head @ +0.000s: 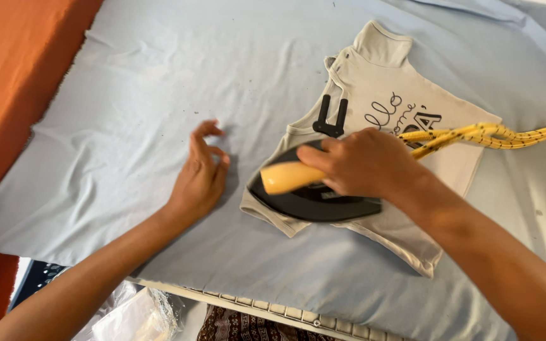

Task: The person irons a small beige baby onesie on a light blue ironing board. They use a black and yellow iron to smooth the fabric, flipping the garment over to iron both sides. The person adjusts the onesie's position several times to ensure even coverage.

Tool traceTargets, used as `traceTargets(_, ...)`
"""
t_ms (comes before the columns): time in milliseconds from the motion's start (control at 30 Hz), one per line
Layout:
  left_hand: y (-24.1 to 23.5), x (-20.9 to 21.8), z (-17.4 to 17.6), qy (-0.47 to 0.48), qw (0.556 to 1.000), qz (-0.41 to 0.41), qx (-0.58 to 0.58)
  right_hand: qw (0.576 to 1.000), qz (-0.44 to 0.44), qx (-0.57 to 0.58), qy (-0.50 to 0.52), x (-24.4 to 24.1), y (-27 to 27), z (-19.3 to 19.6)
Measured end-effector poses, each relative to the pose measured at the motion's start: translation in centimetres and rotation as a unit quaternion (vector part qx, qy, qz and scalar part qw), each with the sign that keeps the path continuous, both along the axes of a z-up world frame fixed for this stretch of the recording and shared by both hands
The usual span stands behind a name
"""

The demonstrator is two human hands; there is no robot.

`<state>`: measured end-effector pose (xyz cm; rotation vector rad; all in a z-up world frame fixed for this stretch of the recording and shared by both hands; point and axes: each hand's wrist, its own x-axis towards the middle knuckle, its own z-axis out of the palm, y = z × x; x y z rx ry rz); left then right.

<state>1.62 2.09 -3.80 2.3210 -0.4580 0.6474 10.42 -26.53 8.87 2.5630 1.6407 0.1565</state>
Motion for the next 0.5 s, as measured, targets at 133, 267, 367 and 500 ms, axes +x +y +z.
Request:
traceTargets(133, -1.9, -0.3, 1.4, 0.162, 0.981, 0.096, -0.036, 0.991, -0.128, 0.049, -0.013, -1.0, 2.0, -0.2)
traceTargets(267, -4.5, -2.2, 2.2, 0.140, 0.974, 0.117, 0.134, 0.984, -0.168, 0.055, 0.011, -0.9, 2.3, -0.2)
traceTargets(367, -4.3, -2.5, 2.2, 0.129, 0.970, 0.111, 0.175, 0.981, -0.177, 0.064, 0.038, -0.6, 1.9, -0.2)
traceTargets(500, -4.0, -2.5, 2.4, 0.153, 0.966, 0.089, 0.188, 0.974, -0.217, 0.026, 0.058, -0.5, -0.3, -0.1)
